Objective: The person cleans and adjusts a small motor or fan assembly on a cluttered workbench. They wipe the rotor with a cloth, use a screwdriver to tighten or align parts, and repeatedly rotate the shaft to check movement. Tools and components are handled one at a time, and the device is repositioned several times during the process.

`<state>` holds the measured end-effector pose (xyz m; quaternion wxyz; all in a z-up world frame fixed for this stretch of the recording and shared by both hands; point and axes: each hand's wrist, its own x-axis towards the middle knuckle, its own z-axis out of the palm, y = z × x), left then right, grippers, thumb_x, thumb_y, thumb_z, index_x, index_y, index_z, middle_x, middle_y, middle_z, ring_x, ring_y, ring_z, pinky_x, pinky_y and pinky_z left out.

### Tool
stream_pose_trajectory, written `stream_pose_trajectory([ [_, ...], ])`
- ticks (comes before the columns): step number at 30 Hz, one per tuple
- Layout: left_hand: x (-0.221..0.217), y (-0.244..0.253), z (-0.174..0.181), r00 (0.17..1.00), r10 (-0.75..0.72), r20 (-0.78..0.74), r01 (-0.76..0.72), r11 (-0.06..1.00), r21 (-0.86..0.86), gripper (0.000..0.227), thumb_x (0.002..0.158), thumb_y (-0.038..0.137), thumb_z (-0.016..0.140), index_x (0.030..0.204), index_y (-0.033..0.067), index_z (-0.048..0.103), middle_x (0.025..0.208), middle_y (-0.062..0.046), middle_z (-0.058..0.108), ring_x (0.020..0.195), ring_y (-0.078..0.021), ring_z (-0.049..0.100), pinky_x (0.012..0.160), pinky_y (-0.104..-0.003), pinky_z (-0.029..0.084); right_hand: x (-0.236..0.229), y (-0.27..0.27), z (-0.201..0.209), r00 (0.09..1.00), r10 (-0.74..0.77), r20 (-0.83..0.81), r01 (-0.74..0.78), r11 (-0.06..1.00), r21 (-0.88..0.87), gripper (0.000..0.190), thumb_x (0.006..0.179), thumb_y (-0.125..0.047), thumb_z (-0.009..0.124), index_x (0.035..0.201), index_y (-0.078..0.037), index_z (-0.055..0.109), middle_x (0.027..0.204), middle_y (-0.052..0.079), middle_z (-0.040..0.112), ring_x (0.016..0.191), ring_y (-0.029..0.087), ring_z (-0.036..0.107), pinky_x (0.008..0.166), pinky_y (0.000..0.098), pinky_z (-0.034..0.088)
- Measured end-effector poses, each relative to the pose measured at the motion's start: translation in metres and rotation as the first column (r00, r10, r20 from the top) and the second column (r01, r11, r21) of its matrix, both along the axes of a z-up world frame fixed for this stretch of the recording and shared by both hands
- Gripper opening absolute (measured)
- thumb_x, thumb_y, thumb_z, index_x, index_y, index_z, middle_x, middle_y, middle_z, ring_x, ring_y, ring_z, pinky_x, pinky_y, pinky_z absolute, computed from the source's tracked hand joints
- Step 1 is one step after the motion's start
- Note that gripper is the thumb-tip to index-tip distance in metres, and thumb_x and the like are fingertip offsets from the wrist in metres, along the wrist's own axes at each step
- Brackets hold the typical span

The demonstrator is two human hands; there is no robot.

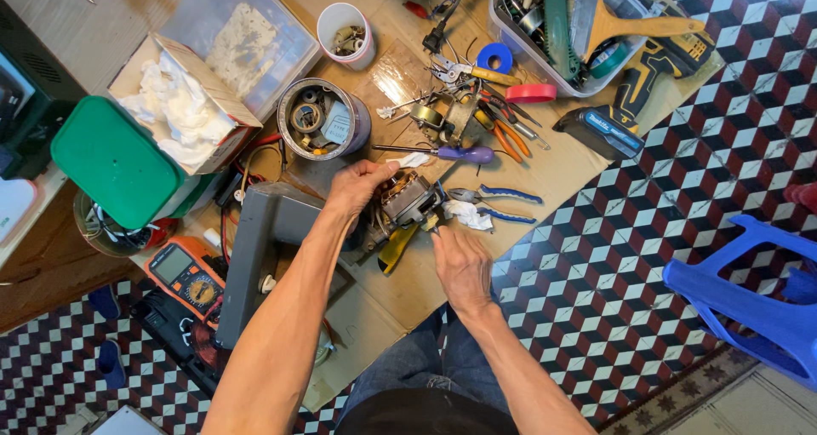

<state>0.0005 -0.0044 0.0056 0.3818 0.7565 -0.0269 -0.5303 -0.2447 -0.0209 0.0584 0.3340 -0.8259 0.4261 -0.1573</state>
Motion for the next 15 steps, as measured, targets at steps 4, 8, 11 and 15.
stream_pose_trajectory([
  [4, 0.001, 0.005, -0.009, 0.997, 0.015, -0.078, -0.017, 0.999, -0.027, 0.027, 0.084, 0.032, 0.085, 0.084, 0.0076, 0.073, 0.074, 0.002, 0.066, 0.063, -0.0061, 0.053, 0.059, -0.022, 0.042, -0.007, -0.008, -0.016, 1.000, -0.021, 0.015, 0.013, 0.914, 0.405, 0.019, 0.098, -0.019, 0.068, 0.105, -0.003, 0.074, 0.092, 0.014, 0.074, 0.081, 0.033, 0.070, 0.072, 0.0388, 0.052],
  [8, 0.003, 0.008, -0.016, 0.991, 0.019, -0.133, -0.029, 0.997, -0.075, 0.026, 0.086, 0.032, 0.083, 0.085, 0.0074, 0.073, 0.073, 0.002, 0.067, 0.062, -0.0060, 0.053, 0.058, -0.021, 0.043, -0.018, -0.041, -0.041, 0.961, -0.240, 0.133, -0.113, 0.098, 0.989, 0.027, 0.101, -0.025, 0.063, 0.104, -0.001, 0.073, 0.090, 0.009, 0.078, 0.080, 0.021, 0.074, 0.073, 0.0331, 0.056],
  [11, 0.005, 0.008, -0.017, 0.990, 0.006, -0.144, -0.017, 0.997, -0.076, 0.027, 0.085, 0.032, 0.083, 0.085, 0.0078, 0.073, 0.074, 0.003, 0.067, 0.063, -0.0057, 0.052, 0.059, -0.021, 0.043, -0.019, -0.047, -0.045, 0.929, -0.334, 0.161, -0.217, -0.137, 0.966, 0.030, 0.102, -0.027, 0.060, 0.102, 0.001, 0.071, 0.090, 0.008, 0.079, 0.082, 0.019, 0.075, 0.075, 0.0326, 0.059],
  [15, 0.001, 0.006, -0.012, 0.994, 0.003, -0.105, -0.006, 0.999, -0.033, 0.027, 0.085, 0.032, 0.083, 0.084, 0.0077, 0.072, 0.073, 0.003, 0.065, 0.063, -0.0061, 0.052, 0.059, -0.021, 0.042, -0.013, -0.030, -0.031, 0.997, -0.060, 0.051, -0.006, 0.585, 0.811, 0.022, 0.101, -0.024, 0.068, 0.105, -0.004, 0.077, 0.084, 0.006, 0.074, 0.073, 0.018, 0.069, 0.069, 0.0352, 0.052],
])
